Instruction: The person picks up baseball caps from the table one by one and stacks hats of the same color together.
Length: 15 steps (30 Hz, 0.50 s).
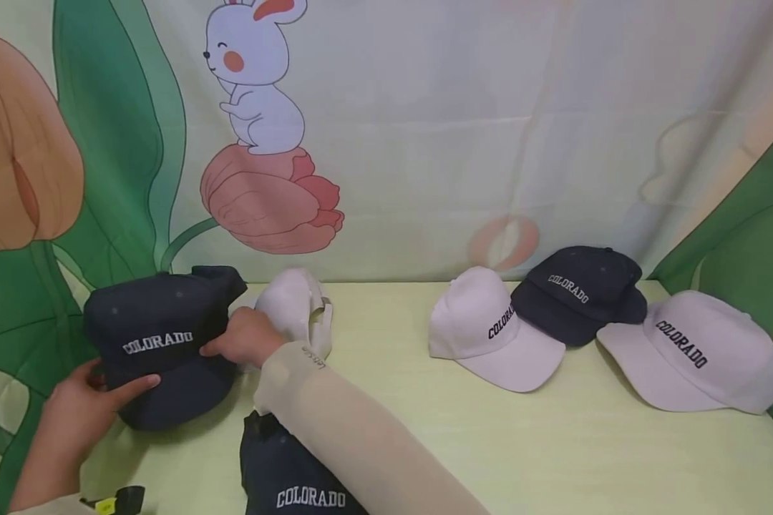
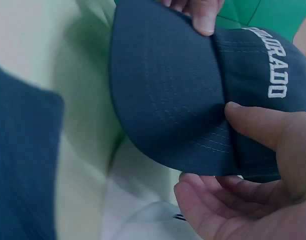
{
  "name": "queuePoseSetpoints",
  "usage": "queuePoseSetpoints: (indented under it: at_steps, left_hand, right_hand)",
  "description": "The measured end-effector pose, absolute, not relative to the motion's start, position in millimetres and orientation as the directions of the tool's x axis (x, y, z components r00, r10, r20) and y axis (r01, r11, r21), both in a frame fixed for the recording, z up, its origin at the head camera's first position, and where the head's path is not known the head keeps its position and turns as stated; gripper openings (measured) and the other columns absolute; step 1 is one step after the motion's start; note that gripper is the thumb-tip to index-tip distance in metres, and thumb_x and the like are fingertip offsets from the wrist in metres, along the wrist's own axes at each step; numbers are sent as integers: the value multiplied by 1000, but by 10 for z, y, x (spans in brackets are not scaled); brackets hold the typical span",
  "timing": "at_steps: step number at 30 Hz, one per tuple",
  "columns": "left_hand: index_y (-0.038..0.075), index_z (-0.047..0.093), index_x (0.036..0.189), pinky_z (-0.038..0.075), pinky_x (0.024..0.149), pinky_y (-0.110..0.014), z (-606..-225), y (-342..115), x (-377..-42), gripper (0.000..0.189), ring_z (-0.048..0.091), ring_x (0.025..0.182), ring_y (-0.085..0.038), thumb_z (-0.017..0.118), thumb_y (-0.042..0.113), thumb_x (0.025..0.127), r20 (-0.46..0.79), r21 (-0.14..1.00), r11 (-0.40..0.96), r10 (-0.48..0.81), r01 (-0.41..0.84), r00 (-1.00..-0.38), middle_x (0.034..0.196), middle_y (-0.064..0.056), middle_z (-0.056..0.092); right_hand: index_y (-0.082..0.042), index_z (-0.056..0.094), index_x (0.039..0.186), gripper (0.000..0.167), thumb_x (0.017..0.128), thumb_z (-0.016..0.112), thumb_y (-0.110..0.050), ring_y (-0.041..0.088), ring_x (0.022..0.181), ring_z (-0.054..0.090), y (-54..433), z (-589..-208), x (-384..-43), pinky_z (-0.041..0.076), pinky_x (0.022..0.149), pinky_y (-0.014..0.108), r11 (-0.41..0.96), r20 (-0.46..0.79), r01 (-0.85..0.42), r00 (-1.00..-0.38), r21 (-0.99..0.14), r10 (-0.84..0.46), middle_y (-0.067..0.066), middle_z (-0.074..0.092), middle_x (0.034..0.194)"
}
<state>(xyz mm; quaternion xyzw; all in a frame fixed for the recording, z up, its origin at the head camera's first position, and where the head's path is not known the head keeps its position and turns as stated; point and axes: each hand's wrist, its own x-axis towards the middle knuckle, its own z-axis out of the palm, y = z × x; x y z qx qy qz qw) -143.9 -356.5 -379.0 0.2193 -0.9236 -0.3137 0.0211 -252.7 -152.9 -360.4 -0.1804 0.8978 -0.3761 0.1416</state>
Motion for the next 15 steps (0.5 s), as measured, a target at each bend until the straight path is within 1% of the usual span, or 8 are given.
queuePoseSetpoints:
  at_steps: [2,4,7,10,13,15]
  left_hand:
    - [-10,19,149,42,89,-57,-3733,-3542,-1419,112,48,118,-50,60,69,81,-112,582,710,-412,-396,-904,136,-37,43]
    - [-9,21,149,43,85,-55,-3687,-3518,-1400,111,50,115,-48,60,70,81,-119,582,709,-410,-398,-904,135,-36,45]
    - [-9,26,147,45,81,-51,-3629,-3475,-1379,111,53,112,-45,59,72,79,-123,584,704,-414,-403,-902,133,-35,48]
    - [-9,32,144,47,75,-46,-3581,-3418,-1370,110,57,106,-43,59,74,78,-119,587,707,-407,-395,-906,129,-34,52]
    - [-9,35,142,48,70,-43,-3520,-3354,-1362,108,59,101,-41,58,75,78,-117,586,715,-391,-382,-913,127,-34,54]
    - [-8,35,142,48,69,-41,-3465,-3305,-1348,107,60,101,-41,57,75,78,-110,586,723,-377,-366,-920,127,-33,55]
  right_hand:
    - [-7,65,100,41,78,79,-39,12,74,55,-1504,-3528,-2497,45,63,22,688,-88,-270,-895,-674,-437,-1,64,86]
    - [-9,64,93,37,79,78,-41,12,70,55,-1477,-3457,-2472,44,59,22,709,-60,-315,-891,-631,-449,-1,62,80]
    - [-12,59,83,35,80,76,-43,13,64,54,-1417,-3362,-2443,42,54,22,724,-33,-367,-881,-584,-473,-2,58,72]
    - [-14,57,78,35,81,75,-43,12,60,52,-1336,-3285,-2436,40,51,22,723,-7,-401,-872,-562,-489,-3,54,66]
    - [-12,60,79,34,82,75,-43,12,59,50,-1232,-3213,-2444,38,50,22,701,35,-441,-858,-561,-512,-2,54,65]
    - [-11,65,87,35,81,75,-44,11,63,53,-1159,-3160,-2447,39,53,21,688,66,-460,-854,-562,-517,-3,58,70]
